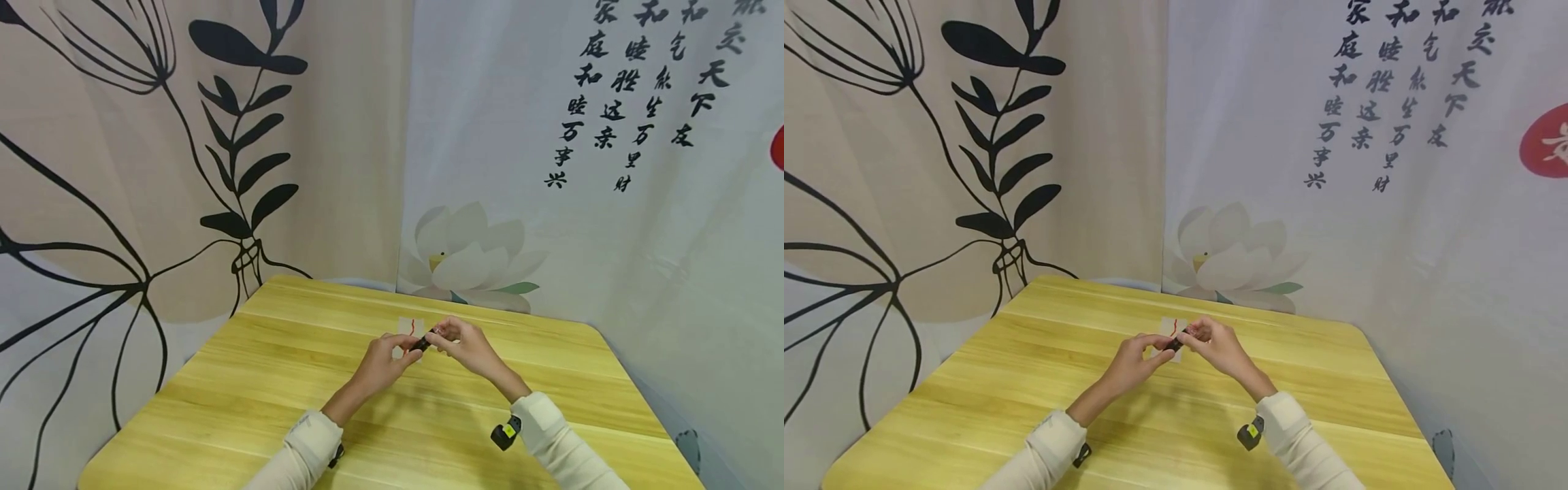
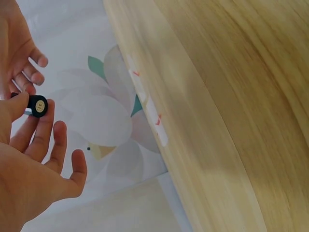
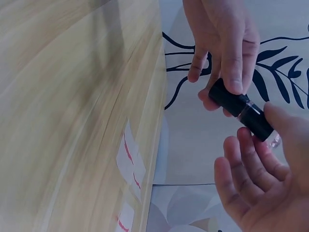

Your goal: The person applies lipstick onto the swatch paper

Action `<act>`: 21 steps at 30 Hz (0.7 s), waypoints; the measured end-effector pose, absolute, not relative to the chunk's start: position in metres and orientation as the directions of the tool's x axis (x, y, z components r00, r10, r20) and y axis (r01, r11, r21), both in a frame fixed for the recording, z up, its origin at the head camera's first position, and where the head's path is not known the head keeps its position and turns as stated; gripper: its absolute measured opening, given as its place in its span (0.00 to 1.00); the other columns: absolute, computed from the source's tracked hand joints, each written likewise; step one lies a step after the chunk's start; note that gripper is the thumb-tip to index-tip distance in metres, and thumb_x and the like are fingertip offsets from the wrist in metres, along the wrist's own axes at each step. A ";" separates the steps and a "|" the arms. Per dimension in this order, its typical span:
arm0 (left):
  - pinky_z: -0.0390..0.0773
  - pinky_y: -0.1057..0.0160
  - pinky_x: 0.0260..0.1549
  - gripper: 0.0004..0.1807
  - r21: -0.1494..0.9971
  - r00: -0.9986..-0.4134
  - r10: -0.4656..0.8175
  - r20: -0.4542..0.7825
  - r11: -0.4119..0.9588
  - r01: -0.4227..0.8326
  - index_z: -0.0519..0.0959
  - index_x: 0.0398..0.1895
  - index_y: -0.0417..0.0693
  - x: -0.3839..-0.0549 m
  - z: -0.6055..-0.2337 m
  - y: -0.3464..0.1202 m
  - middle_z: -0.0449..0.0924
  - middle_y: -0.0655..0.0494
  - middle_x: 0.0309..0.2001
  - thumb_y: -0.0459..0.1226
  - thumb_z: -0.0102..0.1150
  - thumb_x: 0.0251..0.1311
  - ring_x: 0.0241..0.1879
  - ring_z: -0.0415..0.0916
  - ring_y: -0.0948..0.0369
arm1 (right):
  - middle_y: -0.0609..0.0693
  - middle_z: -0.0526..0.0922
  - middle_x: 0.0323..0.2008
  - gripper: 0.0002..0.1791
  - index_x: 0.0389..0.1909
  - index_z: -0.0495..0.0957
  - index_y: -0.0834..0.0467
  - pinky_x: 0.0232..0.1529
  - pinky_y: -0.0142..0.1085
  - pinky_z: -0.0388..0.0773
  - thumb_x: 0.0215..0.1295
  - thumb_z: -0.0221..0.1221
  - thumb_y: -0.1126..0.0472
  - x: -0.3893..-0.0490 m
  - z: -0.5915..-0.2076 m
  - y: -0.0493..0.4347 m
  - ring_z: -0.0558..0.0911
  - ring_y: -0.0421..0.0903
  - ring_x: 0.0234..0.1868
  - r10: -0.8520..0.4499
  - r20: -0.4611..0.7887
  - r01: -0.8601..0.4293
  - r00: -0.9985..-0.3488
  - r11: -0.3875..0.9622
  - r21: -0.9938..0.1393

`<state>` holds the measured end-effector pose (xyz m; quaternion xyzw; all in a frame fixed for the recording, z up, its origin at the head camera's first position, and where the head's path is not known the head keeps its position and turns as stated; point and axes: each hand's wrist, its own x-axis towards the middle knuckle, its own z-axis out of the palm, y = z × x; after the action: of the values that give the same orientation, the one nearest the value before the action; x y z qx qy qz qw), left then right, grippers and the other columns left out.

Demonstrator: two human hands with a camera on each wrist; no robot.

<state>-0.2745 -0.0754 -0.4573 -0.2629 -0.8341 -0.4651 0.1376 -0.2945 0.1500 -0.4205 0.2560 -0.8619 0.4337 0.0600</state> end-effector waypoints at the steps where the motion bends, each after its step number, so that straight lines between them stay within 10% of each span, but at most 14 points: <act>1: 0.70 0.61 0.37 0.12 0.704 -0.824 0.311 0.473 0.430 0.566 0.88 0.51 0.49 -0.274 -0.457 -0.075 0.87 0.63 0.41 0.43 0.64 0.72 0.40 0.74 0.62 | 0.53 0.87 0.40 0.14 0.45 0.81 0.54 0.36 0.36 0.82 0.73 0.65 0.48 -0.294 -0.421 0.150 0.87 0.53 0.40 -0.392 0.326 -0.496 -0.860 0.492 -0.716; 21: 0.73 0.58 0.40 0.13 0.711 -0.822 0.322 0.470 0.414 0.569 0.87 0.54 0.48 -0.273 -0.459 -0.074 0.86 0.63 0.40 0.42 0.64 0.72 0.41 0.75 0.62 | 0.49 0.86 0.48 0.21 0.60 0.80 0.55 0.49 0.47 0.83 0.72 0.66 0.50 -0.291 -0.413 0.157 0.87 0.48 0.49 -0.447 0.305 -0.520 -0.841 0.509 -0.686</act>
<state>-0.2734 -0.0740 -0.4590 -0.2680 -0.8304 -0.4704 0.1312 -0.2913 0.1573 -0.4128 0.2785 -0.8675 0.4098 0.0444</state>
